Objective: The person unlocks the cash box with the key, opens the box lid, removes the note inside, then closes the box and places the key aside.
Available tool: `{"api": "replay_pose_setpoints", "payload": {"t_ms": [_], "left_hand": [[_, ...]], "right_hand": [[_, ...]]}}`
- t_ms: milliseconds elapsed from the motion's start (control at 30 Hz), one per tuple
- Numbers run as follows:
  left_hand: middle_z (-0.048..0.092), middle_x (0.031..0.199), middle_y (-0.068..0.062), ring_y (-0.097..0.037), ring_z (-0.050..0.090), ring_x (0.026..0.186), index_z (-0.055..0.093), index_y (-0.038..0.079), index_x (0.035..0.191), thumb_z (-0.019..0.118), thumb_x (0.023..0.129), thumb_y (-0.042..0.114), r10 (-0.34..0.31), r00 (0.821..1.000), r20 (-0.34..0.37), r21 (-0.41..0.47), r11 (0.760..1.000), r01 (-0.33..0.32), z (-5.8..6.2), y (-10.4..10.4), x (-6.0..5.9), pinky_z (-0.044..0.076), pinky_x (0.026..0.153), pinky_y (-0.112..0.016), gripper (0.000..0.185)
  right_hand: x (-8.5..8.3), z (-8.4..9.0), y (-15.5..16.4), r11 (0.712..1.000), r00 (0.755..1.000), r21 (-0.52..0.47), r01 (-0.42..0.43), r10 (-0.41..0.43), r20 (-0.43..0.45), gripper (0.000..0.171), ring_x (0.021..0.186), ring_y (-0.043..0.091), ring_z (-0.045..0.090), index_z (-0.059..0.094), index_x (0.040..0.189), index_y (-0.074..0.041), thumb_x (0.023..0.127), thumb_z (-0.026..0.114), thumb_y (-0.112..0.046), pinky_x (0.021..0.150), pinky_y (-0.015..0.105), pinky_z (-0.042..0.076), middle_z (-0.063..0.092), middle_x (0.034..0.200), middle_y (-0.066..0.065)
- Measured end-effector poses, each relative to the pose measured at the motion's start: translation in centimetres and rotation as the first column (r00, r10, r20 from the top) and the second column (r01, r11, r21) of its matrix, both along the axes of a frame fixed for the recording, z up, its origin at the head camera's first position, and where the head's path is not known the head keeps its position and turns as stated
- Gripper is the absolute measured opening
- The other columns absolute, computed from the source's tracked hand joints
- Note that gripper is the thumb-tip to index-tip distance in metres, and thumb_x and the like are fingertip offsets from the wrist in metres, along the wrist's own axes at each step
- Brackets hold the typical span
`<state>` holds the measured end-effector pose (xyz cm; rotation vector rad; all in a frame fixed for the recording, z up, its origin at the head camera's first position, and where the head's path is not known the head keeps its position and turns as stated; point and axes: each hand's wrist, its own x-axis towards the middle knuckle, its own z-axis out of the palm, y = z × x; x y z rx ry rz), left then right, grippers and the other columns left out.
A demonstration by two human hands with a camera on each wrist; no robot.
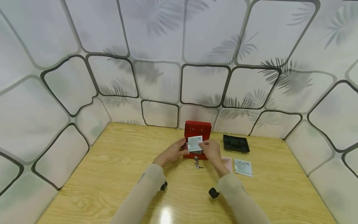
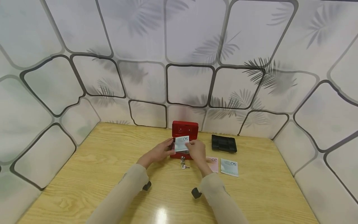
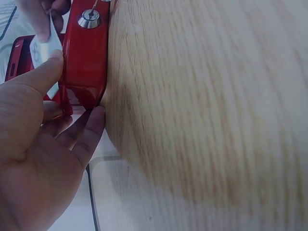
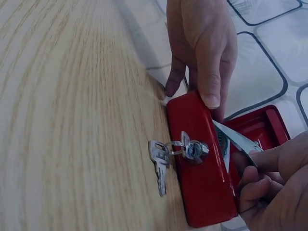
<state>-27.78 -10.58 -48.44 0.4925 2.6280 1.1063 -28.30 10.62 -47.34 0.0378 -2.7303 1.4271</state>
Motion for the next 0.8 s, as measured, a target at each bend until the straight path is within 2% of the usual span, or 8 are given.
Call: {"api": "replay_pose_setpoints", "payload": {"t_ms": [200, 333, 467, 633, 800], "left_hand": [[0.018, 0.171, -0.013, -0.033, 0.018, 0.156, 0.025, 0.003, 0.163, 0.061, 0.105, 0.038, 0.004, 1.0, 0.014, 0.016, 1.0, -0.004, -0.1, -0.1, 0.0, 0.022, 0.125, -0.049, 0.077], [0.02, 0.17, -0.013, -0.033, 0.019, 0.156, 0.026, 0.002, 0.163, 0.061, 0.105, 0.037, 0.003, 1.0, -0.001, 0.006, 1.0, -0.003, -0.3, -0.1, -0.1, 0.022, 0.125, -0.048, 0.076], [0.021, 0.17, -0.013, -0.031, 0.02, 0.156, 0.026, 0.002, 0.162, 0.061, 0.106, 0.034, 0.001, 1.0, -0.011, -0.012, 1.0, -0.001, -0.4, 0.0, -0.1, 0.021, 0.125, -0.046, 0.074], [0.021, 0.171, -0.012, -0.031, 0.02, 0.156, 0.026, 0.002, 0.162, 0.062, 0.106, 0.033, 0.002, 1.0, -0.008, -0.004, 1.0, -0.002, -0.3, 0.0, 0.0, 0.021, 0.125, -0.045, 0.074], [0.02, 0.171, -0.012, -0.03, 0.019, 0.156, 0.026, 0.002, 0.162, 0.061, 0.106, 0.033, 0.005, 1.0, -0.01, 0.003, 1.0, -0.005, -0.3, 0.0, 0.0, 0.021, 0.125, -0.045, 0.073]], "right_hand": [[0.3, 1.3, 1.1, 0.995, 1.0, -0.095, 0.02, -0.021, -0.007, 0.026, 0.077, 0.039, 0.069, 0.077, 0.104, 0.006, 0.098, 0.072, -0.018, 0.052, 0.025, 0.042, 0.074, 0.085, 0.02], [0.6, 2.2, 1.8, 0.996, 1.0, -0.087, 0.012, -0.013, -0.013, 0.027, 0.082, 0.043, 0.068, 0.078, 0.109, 0.005, 0.099, 0.071, -0.019, 0.052, 0.024, 0.042, 0.075, 0.087, 0.02], [0.8, 2.9, 3.0, 0.998, 0.999, -0.069, -0.001, -0.002, -0.048, 0.027, 0.074, 0.036, 0.067, 0.078, 0.11, 0.004, 0.099, 0.07, -0.019, 0.055, 0.025, 0.042, 0.073, 0.08, 0.018], [1.2, 4.1, 4.9, 1.0, 0.996, -0.003, -0.008, 0.008, -0.085, 0.026, 0.06, 0.018, 0.062, 0.078, 0.104, 0.004, 0.098, 0.071, -0.02, 0.058, 0.028, 0.046, 0.069, 0.068, 0.003], [1.8, 5.3, 6.8, 0.999, 0.995, 0.032, -0.001, 0.005, -0.097, 0.029, 0.059, 0.011, 0.061, 0.077, 0.107, 0.007, 0.098, 0.072, -0.02, 0.057, 0.025, 0.048, 0.071, 0.07, 0.005]]}}
